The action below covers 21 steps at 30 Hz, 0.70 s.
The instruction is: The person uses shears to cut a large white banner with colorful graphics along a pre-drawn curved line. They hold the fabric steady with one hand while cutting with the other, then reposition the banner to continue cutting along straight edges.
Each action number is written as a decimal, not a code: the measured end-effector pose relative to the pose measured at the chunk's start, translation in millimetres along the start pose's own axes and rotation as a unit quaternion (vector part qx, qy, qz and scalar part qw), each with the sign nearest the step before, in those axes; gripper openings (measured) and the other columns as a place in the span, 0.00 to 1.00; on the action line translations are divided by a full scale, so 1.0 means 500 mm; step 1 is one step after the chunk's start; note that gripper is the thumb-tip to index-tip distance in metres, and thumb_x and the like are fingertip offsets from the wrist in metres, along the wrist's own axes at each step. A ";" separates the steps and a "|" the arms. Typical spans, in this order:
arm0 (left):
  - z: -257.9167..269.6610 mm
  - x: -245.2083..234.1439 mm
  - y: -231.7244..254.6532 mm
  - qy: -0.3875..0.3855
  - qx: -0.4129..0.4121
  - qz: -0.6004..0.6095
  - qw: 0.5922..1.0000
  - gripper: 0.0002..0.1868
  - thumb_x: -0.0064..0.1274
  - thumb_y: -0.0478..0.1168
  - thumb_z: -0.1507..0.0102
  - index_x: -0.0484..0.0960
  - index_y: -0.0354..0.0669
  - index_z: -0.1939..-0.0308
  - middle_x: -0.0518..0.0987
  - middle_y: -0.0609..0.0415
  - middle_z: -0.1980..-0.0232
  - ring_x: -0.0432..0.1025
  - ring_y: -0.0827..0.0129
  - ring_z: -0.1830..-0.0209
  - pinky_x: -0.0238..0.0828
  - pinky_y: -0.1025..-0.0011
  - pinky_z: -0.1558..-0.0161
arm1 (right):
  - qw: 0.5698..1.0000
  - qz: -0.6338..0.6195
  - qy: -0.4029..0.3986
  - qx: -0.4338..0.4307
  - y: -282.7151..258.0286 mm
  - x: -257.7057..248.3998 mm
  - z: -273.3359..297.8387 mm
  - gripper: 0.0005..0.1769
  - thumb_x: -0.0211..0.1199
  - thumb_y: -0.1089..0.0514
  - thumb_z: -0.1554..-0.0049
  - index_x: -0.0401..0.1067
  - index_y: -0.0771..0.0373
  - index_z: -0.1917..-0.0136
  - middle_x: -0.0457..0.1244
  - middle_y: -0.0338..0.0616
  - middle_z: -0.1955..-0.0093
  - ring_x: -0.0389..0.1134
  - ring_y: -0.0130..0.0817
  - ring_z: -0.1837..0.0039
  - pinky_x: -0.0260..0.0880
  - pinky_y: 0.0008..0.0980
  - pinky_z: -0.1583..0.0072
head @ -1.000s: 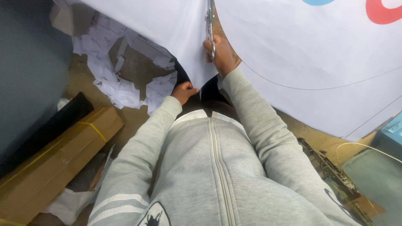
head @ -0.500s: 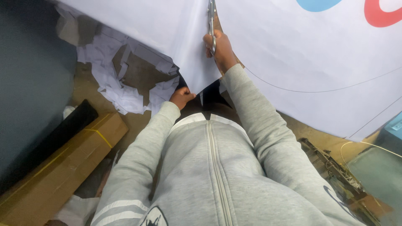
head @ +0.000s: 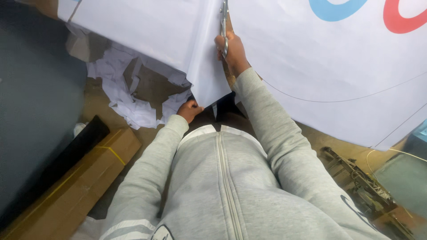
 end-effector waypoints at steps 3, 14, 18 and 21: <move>0.007 -0.008 0.002 0.003 -0.022 -0.005 1.000 0.14 0.59 0.52 0.40 0.75 0.50 0.68 0.78 0.59 0.64 0.69 0.71 0.61 0.64 0.71 0.57 | 1.000 -0.021 -0.008 -0.017 0.004 -0.003 -0.008 0.09 0.56 0.54 0.55 0.60 0.58 0.67 0.58 0.39 0.71 0.57 0.30 0.72 0.58 0.29 0.67; -0.002 -0.035 -0.026 -0.005 -0.044 -0.021 0.999 0.14 0.60 0.53 0.40 0.81 0.50 0.58 0.83 0.58 0.52 0.74 0.69 0.51 0.66 0.72 0.48 | 0.998 0.007 0.024 -0.055 -0.014 -0.008 0.012 0.09 0.55 0.52 0.53 0.60 0.57 0.67 0.59 0.37 0.74 0.58 0.28 0.74 0.56 0.28 0.68; 0.027 -0.048 -0.002 -0.016 -0.050 -0.014 0.999 0.14 0.58 0.51 0.39 0.82 0.49 0.55 0.84 0.56 0.52 0.75 0.66 0.52 0.67 0.69 0.49 | 0.997 -0.038 0.004 -0.062 -0.053 -0.016 0.014 0.11 0.55 0.51 0.53 0.59 0.58 0.67 0.57 0.37 0.74 0.56 0.29 0.73 0.57 0.29 0.65; 0.027 -0.055 -0.004 -0.005 -0.047 -0.019 0.999 0.14 0.59 0.51 0.40 0.82 0.49 0.55 0.84 0.57 0.53 0.75 0.68 0.53 0.68 0.71 0.49 | 0.998 -0.051 0.012 -0.043 -0.055 -0.017 -0.006 0.10 0.56 0.52 0.54 0.59 0.58 0.66 0.59 0.39 0.74 0.59 0.30 0.73 0.58 0.30 0.66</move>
Point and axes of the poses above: each hand's wrist, its own z-axis away from the middle knuckle, its own x-axis out of the palm, y = z × x, the point moved 2 cm from there along -z, towards the middle knuckle
